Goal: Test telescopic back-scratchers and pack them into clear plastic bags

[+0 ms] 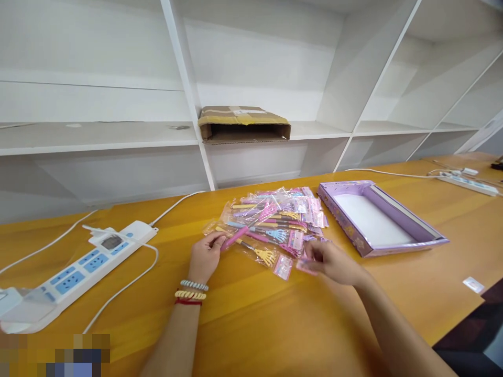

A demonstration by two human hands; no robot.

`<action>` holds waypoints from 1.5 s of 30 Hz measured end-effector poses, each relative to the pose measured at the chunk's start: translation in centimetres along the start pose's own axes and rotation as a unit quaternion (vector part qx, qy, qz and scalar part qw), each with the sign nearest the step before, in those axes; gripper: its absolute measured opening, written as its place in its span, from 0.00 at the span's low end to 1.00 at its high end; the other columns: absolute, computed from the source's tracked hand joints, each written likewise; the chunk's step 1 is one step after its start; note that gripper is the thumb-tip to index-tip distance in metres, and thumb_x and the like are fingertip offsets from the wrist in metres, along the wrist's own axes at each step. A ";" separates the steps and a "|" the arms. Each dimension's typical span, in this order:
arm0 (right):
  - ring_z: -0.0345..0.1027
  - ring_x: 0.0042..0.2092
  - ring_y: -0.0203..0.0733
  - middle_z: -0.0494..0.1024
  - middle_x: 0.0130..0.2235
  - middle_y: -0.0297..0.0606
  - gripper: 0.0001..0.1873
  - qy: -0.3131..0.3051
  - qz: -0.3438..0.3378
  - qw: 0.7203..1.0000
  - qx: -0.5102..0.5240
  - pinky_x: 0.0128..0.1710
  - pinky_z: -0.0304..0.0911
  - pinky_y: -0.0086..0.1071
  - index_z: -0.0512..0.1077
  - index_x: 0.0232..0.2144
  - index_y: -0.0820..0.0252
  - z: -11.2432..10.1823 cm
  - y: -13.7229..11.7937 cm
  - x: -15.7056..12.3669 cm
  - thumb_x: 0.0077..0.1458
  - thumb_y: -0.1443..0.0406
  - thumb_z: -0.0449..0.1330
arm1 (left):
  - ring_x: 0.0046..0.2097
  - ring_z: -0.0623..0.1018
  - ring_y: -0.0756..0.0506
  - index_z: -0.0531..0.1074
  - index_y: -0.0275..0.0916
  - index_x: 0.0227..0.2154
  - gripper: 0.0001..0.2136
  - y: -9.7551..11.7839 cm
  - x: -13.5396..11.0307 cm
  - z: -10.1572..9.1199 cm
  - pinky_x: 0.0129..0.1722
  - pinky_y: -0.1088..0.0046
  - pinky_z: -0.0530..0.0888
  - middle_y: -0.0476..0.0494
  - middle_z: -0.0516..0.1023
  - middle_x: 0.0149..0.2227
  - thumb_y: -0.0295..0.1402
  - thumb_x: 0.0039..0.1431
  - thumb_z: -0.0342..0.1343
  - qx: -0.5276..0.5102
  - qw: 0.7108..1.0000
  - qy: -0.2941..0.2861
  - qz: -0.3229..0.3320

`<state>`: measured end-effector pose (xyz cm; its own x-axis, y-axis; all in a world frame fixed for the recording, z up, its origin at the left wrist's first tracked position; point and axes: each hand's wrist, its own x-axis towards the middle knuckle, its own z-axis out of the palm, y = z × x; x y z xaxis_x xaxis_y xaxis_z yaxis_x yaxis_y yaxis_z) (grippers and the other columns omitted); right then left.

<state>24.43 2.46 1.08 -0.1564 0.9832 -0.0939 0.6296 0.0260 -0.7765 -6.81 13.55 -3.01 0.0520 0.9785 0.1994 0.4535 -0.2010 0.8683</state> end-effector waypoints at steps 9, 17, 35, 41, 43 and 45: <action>0.64 0.35 0.41 0.71 0.32 0.40 0.11 0.478 -0.096 0.873 0.015 0.35 0.61 0.36 0.68 0.30 0.60 3.0 -0.6 10.2 0.53 0.57 0.56 | 0.40 0.77 0.44 0.77 0.40 0.33 0.11 -0.3 -0.4 0.0 0.42 0.68 0.72 0.46 0.80 0.36 0.38 0.54 0.53 -0.004 1.000 -0.018 -0.015; 0.63 0.47 0.46 0.69 0.43 0.43 0.02 0.514 -0.214 0.814 -0.166 0.46 0.60 0.44 0.69 0.28 0.58 6.0 1.6 10.9 0.49 0.67 0.60 | 0.37 0.78 0.46 0.77 0.41 0.34 0.09 -0.3 -1.1 0.8 0.39 0.70 0.73 0.47 0.80 0.34 0.36 0.55 0.53 -0.008 0.999 -0.039 -0.010; 0.66 0.30 0.37 0.70 0.28 0.35 0.12 0.571 -0.059 0.810 0.119 0.30 0.63 0.33 0.66 0.29 0.60 4.9 1.6 11.4 0.49 0.57 0.61 | 0.37 0.78 0.45 0.79 0.43 0.32 0.08 -1.1 -0.8 0.6 0.39 0.71 0.74 0.47 0.80 0.34 0.34 0.53 0.55 -0.054 0.995 -0.078 -0.024; 0.67 0.28 0.35 0.72 0.26 0.34 0.14 0.554 -0.065 0.802 0.213 0.29 0.63 0.31 0.66 0.26 0.60 3.7 0.6 11.1 0.45 0.58 0.64 | 0.37 0.78 0.45 0.77 0.40 0.33 0.09 -1.3 -0.3 0.2 0.39 0.69 0.74 0.44 0.80 0.34 0.36 0.49 0.58 -0.102 0.991 0.017 -0.081; 0.66 0.25 0.34 0.72 0.25 0.32 0.14 0.526 -0.065 0.811 0.246 0.26 0.62 0.30 0.66 0.26 0.60 3.6 0.3 11.1 0.44 0.58 0.65 | 0.35 0.78 0.45 0.74 0.39 0.38 0.14 -1.1 -0.2 0.5 0.37 0.70 0.74 0.44 0.79 0.32 0.36 0.47 0.60 -0.177 0.976 0.056 -0.110; 0.65 0.23 0.34 0.72 0.24 0.32 0.15 0.495 -0.062 0.818 0.288 0.24 0.62 0.30 0.66 0.27 0.60 3.6 0.1 11.1 0.42 0.58 0.66 | 0.33 0.78 0.46 0.71 0.38 0.42 0.19 -0.9 -0.1 0.8 0.34 0.70 0.75 0.46 0.79 0.29 0.36 0.45 0.62 -0.248 0.956 0.083 -0.136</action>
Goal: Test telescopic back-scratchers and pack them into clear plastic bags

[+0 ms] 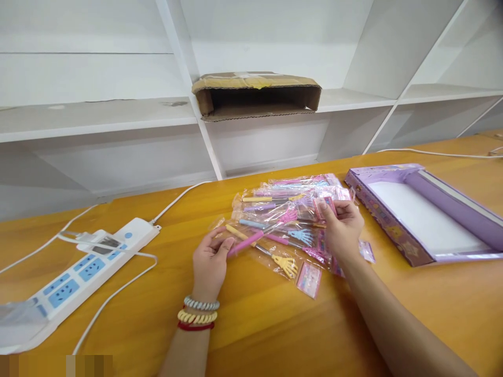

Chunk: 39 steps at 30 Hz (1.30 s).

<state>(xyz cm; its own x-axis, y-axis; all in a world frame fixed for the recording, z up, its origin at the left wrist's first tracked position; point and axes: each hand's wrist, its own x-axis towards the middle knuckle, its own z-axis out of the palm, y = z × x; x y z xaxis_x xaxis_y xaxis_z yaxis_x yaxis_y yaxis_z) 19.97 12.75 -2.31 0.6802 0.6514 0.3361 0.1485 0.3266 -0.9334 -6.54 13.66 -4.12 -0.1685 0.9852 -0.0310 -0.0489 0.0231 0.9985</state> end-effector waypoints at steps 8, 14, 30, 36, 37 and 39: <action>0.64 0.23 0.32 0.70 0.23 0.29 0.18 0.000 0.076 0.995 0.067 0.22 0.62 0.28 0.67 0.30 0.60 0.3 0.4 0.0 0.37 0.61 0.69 | 0.27 0.75 0.52 0.69 0.36 0.39 0.22 0.6 0.1 0.4 0.24 0.80 0.69 0.49 0.77 0.26 0.32 0.38 0.67 -0.125 0.990 0.052 -0.036; 0.60 0.23 0.31 0.66 0.23 0.27 0.22 -0.024 0.075 0.996 0.031 0.22 0.61 0.29 0.70 0.39 0.59 -0.1 0.6 0.2 0.39 0.59 0.67 | 0.26 0.75 0.53 0.70 0.35 0.33 0.18 0.5 0.1 0.4 0.27 0.79 0.71 0.50 0.76 0.24 0.31 0.37 0.67 -0.143 0.988 0.042 -0.039; 0.59 0.25 0.31 0.65 0.25 0.29 0.15 -0.067 -0.005 0.998 -0.019 0.25 0.58 0.28 0.63 0.28 0.58 0.1 0.1 0.3 0.44 0.59 0.65 | 0.25 0.74 0.53 0.69 0.35 0.27 0.14 0.9 0.3 0.3 0.24 0.79 0.69 0.52 0.73 0.22 0.29 0.34 0.66 -0.184 0.979 0.083 -0.040; 0.61 0.26 0.32 0.67 0.25 0.30 0.15 -0.089 0.024 0.996 -0.018 0.24 0.59 0.27 0.63 0.28 0.58 0.0 0.1 0.3 0.45 0.58 0.64 | 0.26 0.73 0.53 0.69 0.35 0.27 0.13 1.0 0.4 0.2 0.24 0.80 0.68 0.52 0.73 0.23 0.29 0.36 0.65 -0.190 0.977 0.081 -0.044; 0.61 0.25 0.32 0.67 0.25 0.30 0.15 -0.090 0.033 0.995 -0.012 0.23 0.59 0.27 0.63 0.28 0.58 0.0 0.1 0.2 0.45 0.58 0.64 | 0.26 0.74 0.53 0.69 0.35 0.27 0.13 1.0 0.4 0.1 0.24 0.80 0.69 0.52 0.73 0.23 0.29 0.36 0.65 -0.190 0.978 0.079 -0.043; 0.62 0.25 0.32 0.68 0.25 0.30 0.15 -0.082 0.041 0.996 -0.004 0.23 0.60 0.27 0.63 0.28 0.59 0.0 0.0 0.2 0.44 0.58 0.64 | 0.26 0.74 0.53 0.69 0.35 0.28 0.13 0.8 0.3 0.2 0.24 0.80 0.69 0.52 0.73 0.24 0.29 0.36 0.65 -0.186 0.979 0.076 -0.036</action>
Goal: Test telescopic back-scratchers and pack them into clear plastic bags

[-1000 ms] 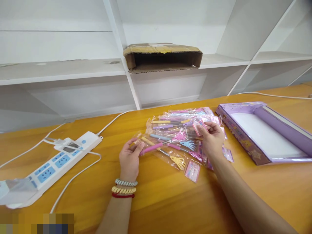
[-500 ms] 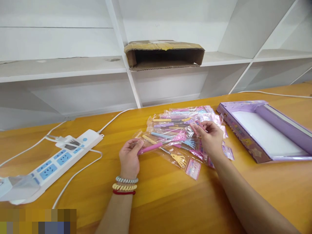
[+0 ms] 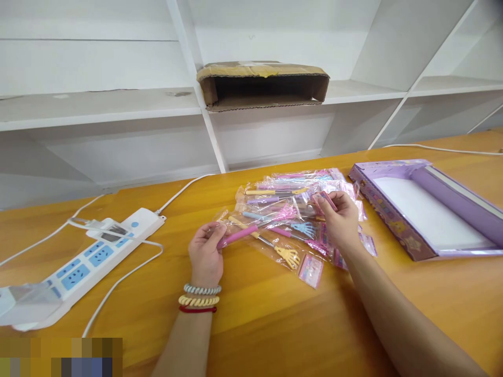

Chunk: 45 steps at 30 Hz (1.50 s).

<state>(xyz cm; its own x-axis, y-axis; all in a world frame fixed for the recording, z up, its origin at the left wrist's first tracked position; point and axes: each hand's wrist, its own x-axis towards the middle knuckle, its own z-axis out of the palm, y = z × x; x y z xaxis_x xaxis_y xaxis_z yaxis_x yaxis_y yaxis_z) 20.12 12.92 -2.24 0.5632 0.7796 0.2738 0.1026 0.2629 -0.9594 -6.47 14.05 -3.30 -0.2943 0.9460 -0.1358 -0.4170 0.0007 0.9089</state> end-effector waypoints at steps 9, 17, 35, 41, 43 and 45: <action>0.69 0.28 0.37 0.74 0.28 0.34 0.15 0.061 0.018 0.998 0.023 0.26 0.65 0.32 0.67 0.25 0.61 0.1 0.5 0.1 0.39 0.59 0.67 | 0.26 0.74 0.51 0.70 0.35 0.29 0.14 -0.5 -0.1 0.1 0.23 0.78 0.69 0.50 0.74 0.24 0.32 0.37 0.66 0.032 0.999 -0.005 0.023; 0.72 0.40 0.42 0.74 0.26 0.32 0.16 0.038 0.006 0.996 0.076 0.42 0.65 0.39 0.61 0.22 0.59 -0.2 0.3 0.6 0.41 0.60 0.67 | 0.27 0.74 0.51 0.70 0.35 0.29 0.14 -0.4 -0.2 0.1 0.23 0.78 0.69 0.49 0.75 0.25 0.32 0.38 0.65 0.039 0.998 -0.011 0.038; 0.70 0.28 0.39 0.73 0.23 0.31 0.20 -0.048 0.100 0.986 0.123 0.28 0.66 0.35 0.62 0.19 0.59 -1.1 -0.1 1.2 0.32 0.63 0.72 | 0.27 0.75 0.51 0.71 0.36 0.29 0.13 -0.6 -0.3 0.1 0.23 0.78 0.68 0.51 0.75 0.24 0.32 0.38 0.65 0.035 0.998 -0.021 0.052; 0.70 0.28 0.40 0.72 0.23 0.31 0.21 -0.015 0.090 0.993 0.071 0.26 0.66 0.36 0.62 0.20 0.60 -1.1 0.1 1.1 0.32 0.61 0.72 | 0.26 0.74 0.52 0.71 0.36 0.29 0.13 -0.4 -0.4 0.2 0.22 0.79 0.68 0.51 0.74 0.24 0.32 0.38 0.66 0.024 0.998 -0.024 0.049; 0.71 0.30 0.40 0.73 0.26 0.32 0.21 -0.014 0.081 0.994 0.069 0.29 0.67 0.36 0.62 0.19 0.60 -1.1 0.2 1.1 0.32 0.61 0.72 | 0.26 0.74 0.52 0.71 0.35 0.29 0.13 -0.4 -0.4 0.2 0.22 0.80 0.68 0.51 0.74 0.24 0.32 0.38 0.66 0.019 0.998 -0.025 0.050; 0.72 0.35 0.42 0.74 0.29 0.34 0.21 -0.025 0.075 0.994 0.074 0.34 0.68 0.37 0.61 0.18 0.60 -1.1 0.3 1.1 0.32 0.61 0.72 | 0.26 0.74 0.52 0.71 0.35 0.29 0.13 -0.4 -0.4 0.3 0.21 0.80 0.68 0.51 0.74 0.23 0.31 0.38 0.66 0.017 0.998 -0.024 0.051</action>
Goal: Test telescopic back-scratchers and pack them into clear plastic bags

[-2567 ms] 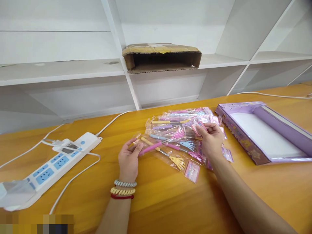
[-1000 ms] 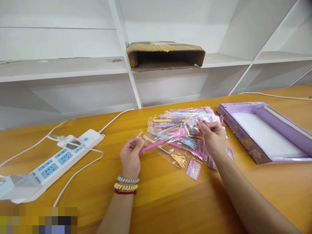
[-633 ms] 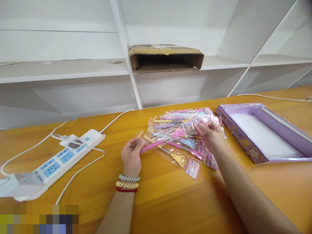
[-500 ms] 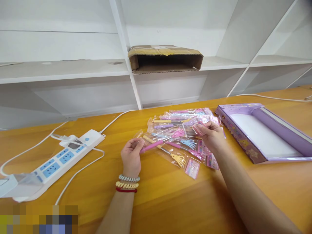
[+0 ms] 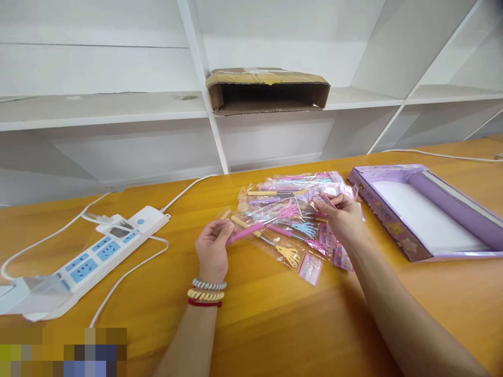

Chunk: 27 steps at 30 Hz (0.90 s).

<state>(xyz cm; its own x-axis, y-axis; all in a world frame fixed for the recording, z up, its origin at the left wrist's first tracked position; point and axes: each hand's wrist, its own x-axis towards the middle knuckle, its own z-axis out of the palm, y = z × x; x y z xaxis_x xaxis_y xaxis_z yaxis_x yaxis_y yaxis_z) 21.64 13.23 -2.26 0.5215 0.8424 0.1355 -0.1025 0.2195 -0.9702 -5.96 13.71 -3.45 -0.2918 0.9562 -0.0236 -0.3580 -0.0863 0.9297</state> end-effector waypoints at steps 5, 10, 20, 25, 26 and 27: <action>0.73 0.36 0.43 0.74 0.24 0.33 0.21 -0.069 0.021 0.997 0.002 0.38 0.68 0.38 0.60 0.19 0.58 -0.1 -0.3 -0.1 0.34 0.61 0.71 | 0.26 0.74 0.52 0.71 0.35 0.29 0.13 -0.2 0.1 -0.1 0.21 0.81 0.68 0.51 0.74 0.24 0.31 0.38 0.66 -0.001 1.000 0.004 0.006; 0.73 0.31 0.42 0.73 0.24 0.32 0.23 -0.073 0.073 0.994 0.028 0.30 0.68 0.36 0.58 0.19 0.59 -0.3 -1.2 -0.2 0.32 0.60 0.72 | 0.26 0.74 0.52 0.72 0.36 0.28 0.12 -0.3 0.1 -0.3 0.21 0.81 0.67 0.51 0.74 0.24 0.31 0.38 0.66 -0.006 1.000 0.006 0.010; 0.61 0.18 0.34 0.67 0.19 0.29 0.15 -0.057 0.095 0.994 0.022 0.14 0.59 0.29 0.59 0.18 0.58 -0.5 -2.0 0.0 0.37 0.65 0.65 | 0.25 0.74 0.53 0.72 0.36 0.28 0.11 -0.2 -0.1 -0.1 0.21 0.80 0.68 0.51 0.74 0.24 0.30 0.39 0.66 -0.012 1.000 -0.015 0.009; 0.59 0.19 0.32 0.66 0.17 0.29 0.10 -0.067 0.052 0.996 -0.035 0.18 0.58 0.27 0.64 0.16 0.60 -1.2 -1.8 0.2 0.37 0.66 0.64 | 0.26 0.73 0.53 0.72 0.36 0.28 0.12 -0.2 0.0 -0.1 0.21 0.81 0.68 0.51 0.74 0.24 0.30 0.38 0.66 -0.015 1.000 -0.008 0.005; 0.60 0.20 0.31 0.66 0.18 0.29 0.09 -0.075 0.043 0.995 -0.057 0.19 0.59 0.27 0.67 0.17 0.60 -1.3 -1.9 0.2 0.37 0.66 0.65 | 0.26 0.73 0.53 0.72 0.36 0.28 0.12 -0.2 0.0 -0.1 0.21 0.81 0.68 0.51 0.75 0.24 0.30 0.38 0.66 -0.015 1.000 -0.007 0.005; 0.61 0.21 0.32 0.68 0.19 0.30 0.08 -0.086 0.036 0.993 -0.076 0.21 0.60 0.27 0.69 0.18 0.60 -1.4 -2.0 0.1 0.38 0.65 0.65 | 0.26 0.74 0.53 0.72 0.36 0.28 0.12 -0.2 0.0 -0.1 0.21 0.81 0.68 0.51 0.75 0.24 0.30 0.38 0.66 -0.015 1.000 -0.007 0.004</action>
<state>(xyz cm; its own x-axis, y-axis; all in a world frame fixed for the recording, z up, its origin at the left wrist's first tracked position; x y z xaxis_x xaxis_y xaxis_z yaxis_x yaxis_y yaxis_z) 23.08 12.17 -0.59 0.3639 0.9277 0.0834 0.0016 0.0889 -0.9960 -5.95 13.70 -3.66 -0.2832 0.9590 -0.0104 -0.3818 -0.1028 0.9185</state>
